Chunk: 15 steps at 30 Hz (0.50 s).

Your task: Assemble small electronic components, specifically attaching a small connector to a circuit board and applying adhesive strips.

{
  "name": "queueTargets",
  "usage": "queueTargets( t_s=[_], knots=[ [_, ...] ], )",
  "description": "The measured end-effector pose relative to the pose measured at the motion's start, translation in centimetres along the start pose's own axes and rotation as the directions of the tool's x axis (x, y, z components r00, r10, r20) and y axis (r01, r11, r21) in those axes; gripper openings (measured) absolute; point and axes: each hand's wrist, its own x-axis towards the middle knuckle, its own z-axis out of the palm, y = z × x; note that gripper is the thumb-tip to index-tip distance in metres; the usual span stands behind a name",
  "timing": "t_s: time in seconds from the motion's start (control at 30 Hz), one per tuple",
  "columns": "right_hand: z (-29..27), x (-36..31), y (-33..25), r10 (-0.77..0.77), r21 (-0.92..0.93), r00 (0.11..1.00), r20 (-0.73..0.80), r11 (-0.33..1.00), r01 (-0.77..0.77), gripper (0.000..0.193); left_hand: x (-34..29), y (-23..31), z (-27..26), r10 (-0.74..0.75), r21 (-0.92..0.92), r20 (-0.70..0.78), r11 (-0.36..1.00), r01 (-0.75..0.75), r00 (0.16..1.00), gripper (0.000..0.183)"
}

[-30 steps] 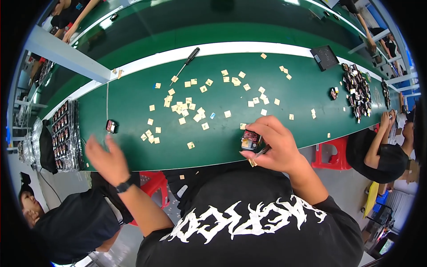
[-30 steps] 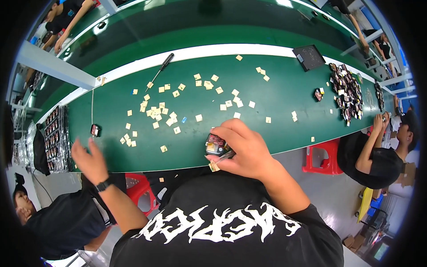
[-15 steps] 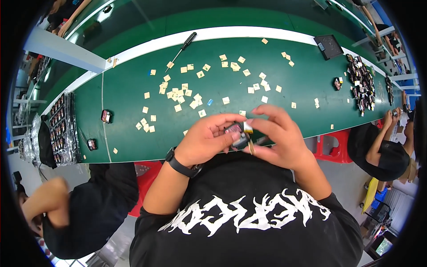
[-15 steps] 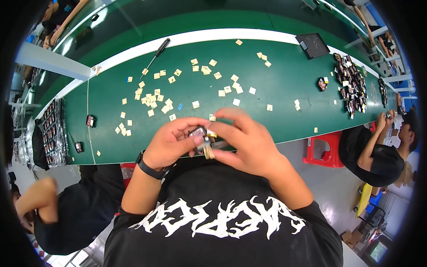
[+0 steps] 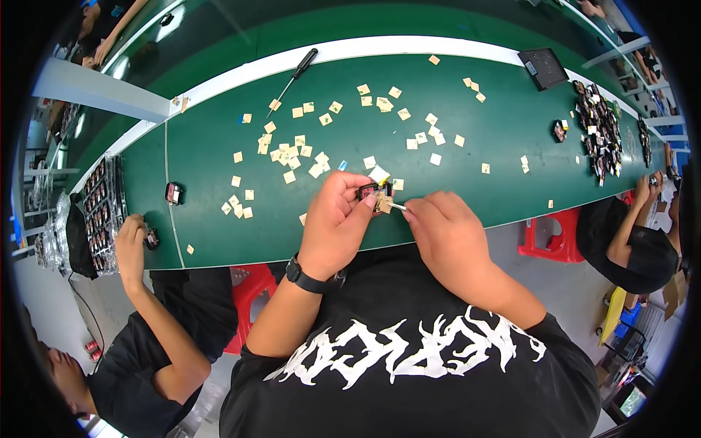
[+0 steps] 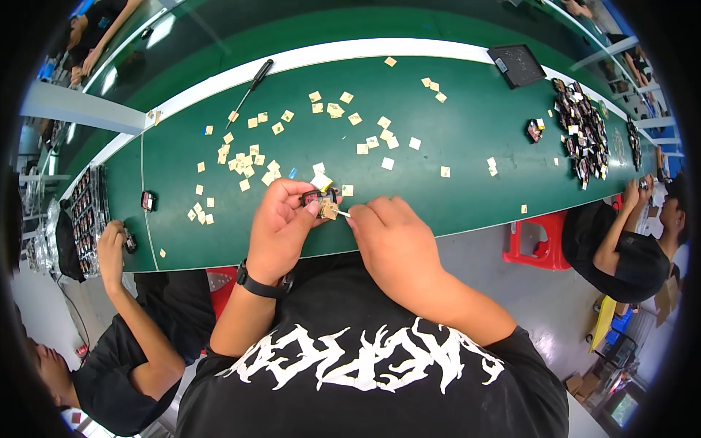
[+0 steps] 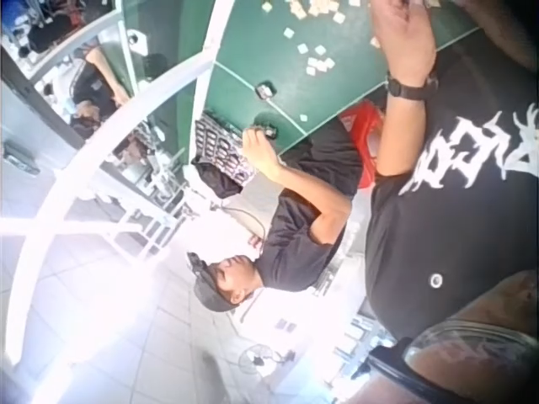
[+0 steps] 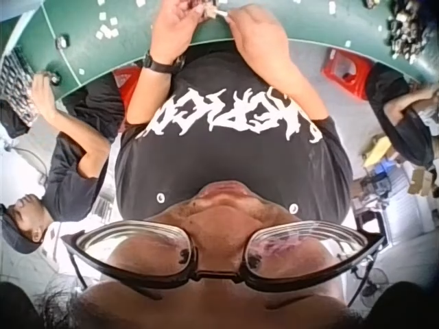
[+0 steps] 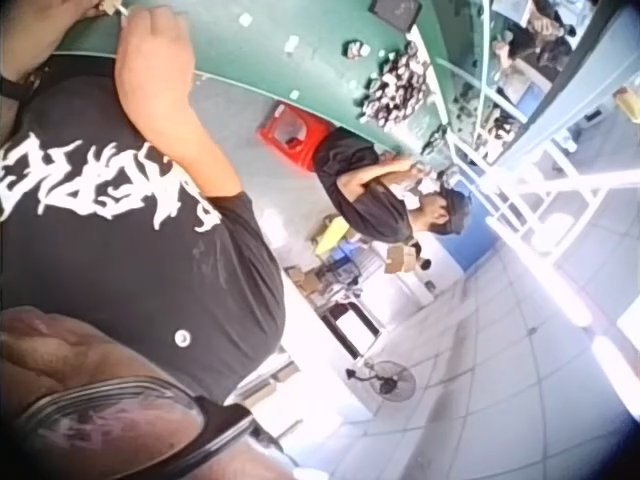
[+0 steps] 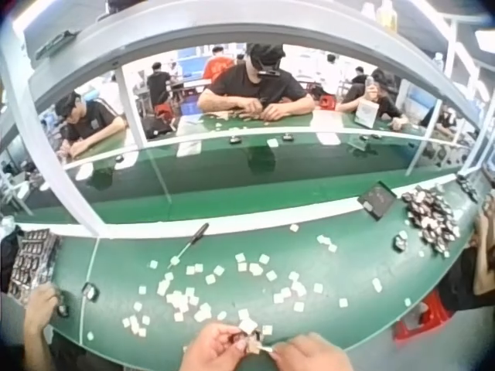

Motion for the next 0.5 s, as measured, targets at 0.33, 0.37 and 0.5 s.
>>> queueTargets(
  t_s=[0.33,0.37,0.5],
  knots=[
    [1.2,0.2,-0.1,-0.055,-0.142,0.998,0.041,0.988,0.061,0.013,-0.6,-0.1,-0.2,0.026,0.051,-0.001,0.998,-0.026,1.000,0.018],
    [1.3,0.3,-0.1,-0.058,-0.115,0.998,0.038,0.991,0.062,0.013,-0.6,0.0,-0.3,-0.017,0.012,-0.004,1.000,0.017,1.000,0.020],
    [1.7,0.4,0.2,-0.064,-0.038,0.998,0.019,0.997,0.065,0.014,-0.5,0.4,-0.8,-0.056,-0.045,0.005,0.997,0.056,0.998,0.022]
  ],
)
